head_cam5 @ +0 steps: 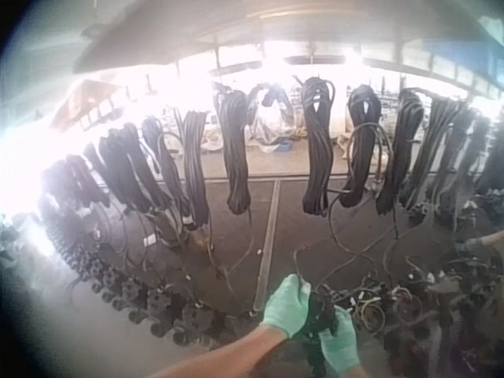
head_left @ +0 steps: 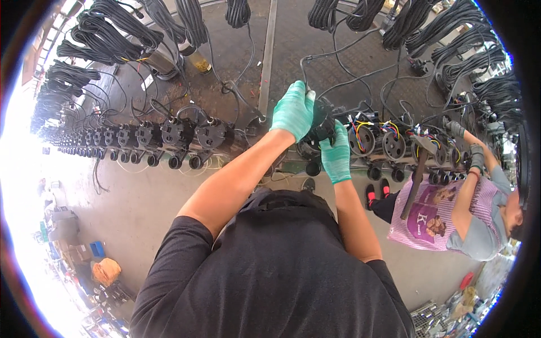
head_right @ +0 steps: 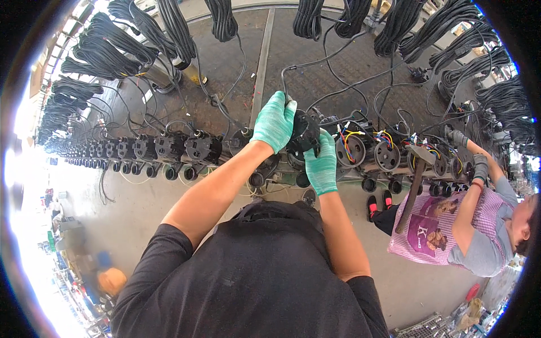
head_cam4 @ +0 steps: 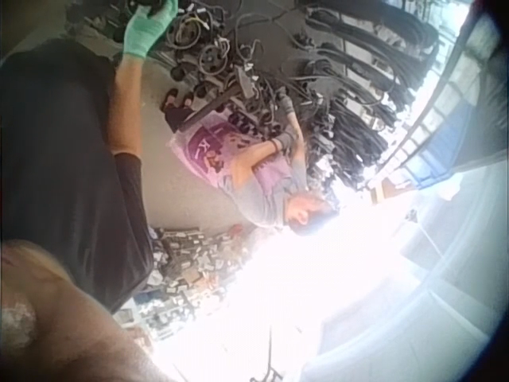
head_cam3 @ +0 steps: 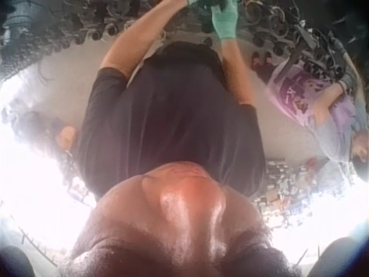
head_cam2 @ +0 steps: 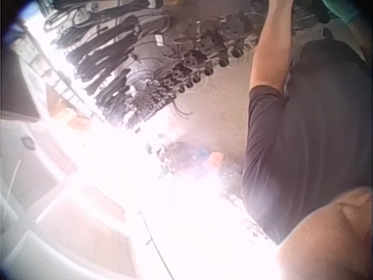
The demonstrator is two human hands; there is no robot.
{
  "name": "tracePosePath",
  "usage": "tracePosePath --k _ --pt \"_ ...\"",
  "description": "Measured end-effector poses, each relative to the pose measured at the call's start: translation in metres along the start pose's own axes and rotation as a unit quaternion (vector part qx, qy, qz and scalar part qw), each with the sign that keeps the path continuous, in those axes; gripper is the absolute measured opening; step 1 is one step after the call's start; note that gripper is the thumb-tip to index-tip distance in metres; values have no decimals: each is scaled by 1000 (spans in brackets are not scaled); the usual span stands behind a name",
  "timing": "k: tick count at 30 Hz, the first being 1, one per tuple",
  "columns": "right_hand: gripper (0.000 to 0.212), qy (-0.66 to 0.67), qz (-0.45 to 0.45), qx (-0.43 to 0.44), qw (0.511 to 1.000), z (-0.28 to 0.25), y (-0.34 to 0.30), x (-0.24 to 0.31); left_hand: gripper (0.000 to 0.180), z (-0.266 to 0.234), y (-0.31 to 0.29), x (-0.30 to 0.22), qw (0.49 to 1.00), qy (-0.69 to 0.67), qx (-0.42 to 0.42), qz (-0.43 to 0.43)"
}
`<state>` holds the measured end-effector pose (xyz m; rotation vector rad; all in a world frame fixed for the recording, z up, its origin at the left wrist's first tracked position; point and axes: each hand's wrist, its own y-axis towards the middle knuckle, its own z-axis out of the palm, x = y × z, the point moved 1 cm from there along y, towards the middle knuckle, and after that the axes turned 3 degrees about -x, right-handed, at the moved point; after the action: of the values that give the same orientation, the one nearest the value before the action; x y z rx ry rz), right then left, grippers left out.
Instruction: The person assembles pump units by fitting wires and caps onto each unit by hand and securing the caps in place using a hammer.
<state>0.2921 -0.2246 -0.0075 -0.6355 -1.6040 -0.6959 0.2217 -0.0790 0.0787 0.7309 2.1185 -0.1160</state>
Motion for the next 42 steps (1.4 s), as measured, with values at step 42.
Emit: tracePosePath --k 42 --pt "35 -64 -4 1 998 -24 -11 8 26 -3 -8 0 978 162 -43 128"
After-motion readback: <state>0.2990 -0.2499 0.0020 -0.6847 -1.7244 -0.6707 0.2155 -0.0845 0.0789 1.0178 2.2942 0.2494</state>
